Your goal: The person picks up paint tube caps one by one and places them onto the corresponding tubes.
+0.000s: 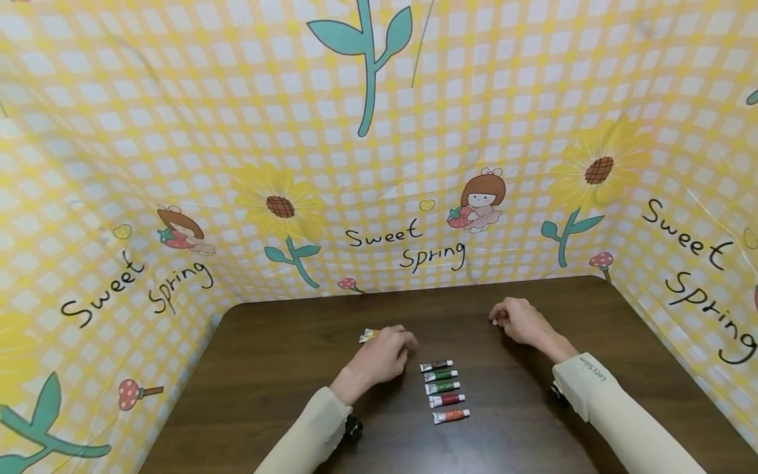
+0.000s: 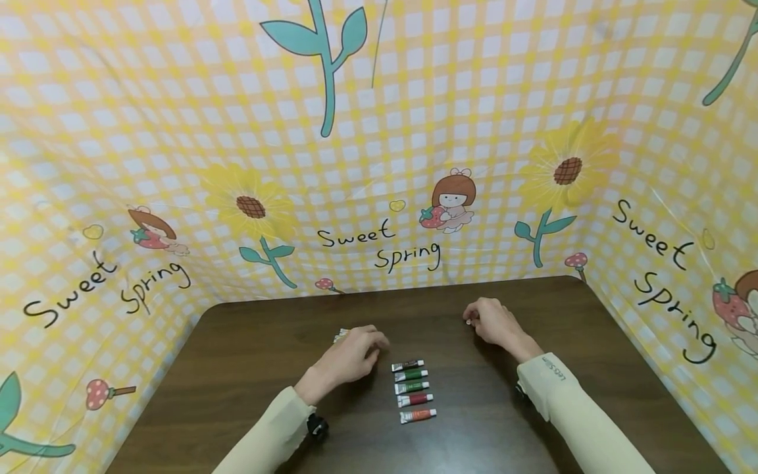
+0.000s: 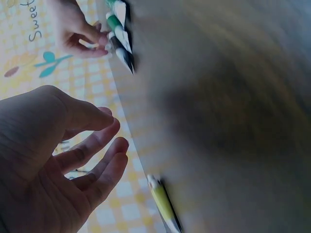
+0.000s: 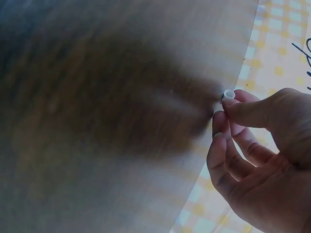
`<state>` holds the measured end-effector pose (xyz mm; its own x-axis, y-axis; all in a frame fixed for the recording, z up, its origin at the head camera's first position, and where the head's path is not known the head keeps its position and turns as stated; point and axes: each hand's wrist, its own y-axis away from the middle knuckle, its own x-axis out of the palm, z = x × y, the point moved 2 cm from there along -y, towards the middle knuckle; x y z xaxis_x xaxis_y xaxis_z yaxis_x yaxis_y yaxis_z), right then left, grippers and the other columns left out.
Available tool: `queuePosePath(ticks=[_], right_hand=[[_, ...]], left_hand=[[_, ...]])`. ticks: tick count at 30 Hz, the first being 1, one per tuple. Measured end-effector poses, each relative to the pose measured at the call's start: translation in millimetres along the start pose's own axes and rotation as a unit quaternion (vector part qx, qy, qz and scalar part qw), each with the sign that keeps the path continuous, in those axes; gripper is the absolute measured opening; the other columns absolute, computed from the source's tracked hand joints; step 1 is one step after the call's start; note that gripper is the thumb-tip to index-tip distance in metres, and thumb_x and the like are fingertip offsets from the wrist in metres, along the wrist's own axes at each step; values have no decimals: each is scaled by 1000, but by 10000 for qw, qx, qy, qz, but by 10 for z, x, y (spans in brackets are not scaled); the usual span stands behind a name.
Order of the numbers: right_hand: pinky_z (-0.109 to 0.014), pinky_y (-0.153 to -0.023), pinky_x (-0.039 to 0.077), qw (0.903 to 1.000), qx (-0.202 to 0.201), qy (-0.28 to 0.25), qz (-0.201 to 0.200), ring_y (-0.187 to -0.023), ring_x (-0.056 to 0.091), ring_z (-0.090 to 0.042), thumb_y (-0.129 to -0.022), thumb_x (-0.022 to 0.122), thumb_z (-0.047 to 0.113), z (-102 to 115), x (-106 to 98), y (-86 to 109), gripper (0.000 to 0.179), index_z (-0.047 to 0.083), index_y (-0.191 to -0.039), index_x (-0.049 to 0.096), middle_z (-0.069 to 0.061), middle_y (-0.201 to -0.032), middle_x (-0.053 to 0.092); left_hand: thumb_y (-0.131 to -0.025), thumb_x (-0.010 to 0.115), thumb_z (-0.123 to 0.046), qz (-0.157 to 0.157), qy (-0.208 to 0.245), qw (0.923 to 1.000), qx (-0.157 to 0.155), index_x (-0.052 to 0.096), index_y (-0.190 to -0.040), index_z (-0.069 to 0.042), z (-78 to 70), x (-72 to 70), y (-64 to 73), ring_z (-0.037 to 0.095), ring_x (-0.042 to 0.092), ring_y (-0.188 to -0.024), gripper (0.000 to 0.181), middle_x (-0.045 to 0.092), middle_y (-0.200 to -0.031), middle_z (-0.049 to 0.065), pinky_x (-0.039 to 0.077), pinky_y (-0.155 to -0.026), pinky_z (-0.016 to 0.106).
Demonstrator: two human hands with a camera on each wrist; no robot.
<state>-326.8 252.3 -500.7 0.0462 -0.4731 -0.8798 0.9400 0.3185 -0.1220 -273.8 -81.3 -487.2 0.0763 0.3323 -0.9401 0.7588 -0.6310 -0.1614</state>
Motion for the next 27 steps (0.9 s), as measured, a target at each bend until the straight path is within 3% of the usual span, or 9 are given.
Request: queuePosePath(ticks=[8,16,27], right_hand=[[-45,-75,59,9999,-147,-52,-24,-87,70,-22,-94,67,-6,12,-3,10,20,5,-103,81,-6,-94,74],[-44,-78,62,9996,-248,-148,55,-88,73,-22,-98,71,0,36,23,10,14,1,-109,80,-8,-98,77],[-42,-76,61,9996,-214,-170,112,-84,70,-17,-99,74,5,34,63,35,10,3,-106,81,-5,-96,75]], left_hand=[[-101,64,-1,-149,-50,9992,-364,78,-115,-9,218,-85,77,22,71,-100,22,73,-110,5,62,-86,39],[-99,68,0,-469,-329,9974,-428,78,-115,-9,390,-105,126,29,69,-98,20,72,-111,8,61,-79,41],[-95,74,1,-342,-364,9963,-699,78,-113,-6,532,-131,169,32,69,-99,19,72,-108,11,61,-81,46]])
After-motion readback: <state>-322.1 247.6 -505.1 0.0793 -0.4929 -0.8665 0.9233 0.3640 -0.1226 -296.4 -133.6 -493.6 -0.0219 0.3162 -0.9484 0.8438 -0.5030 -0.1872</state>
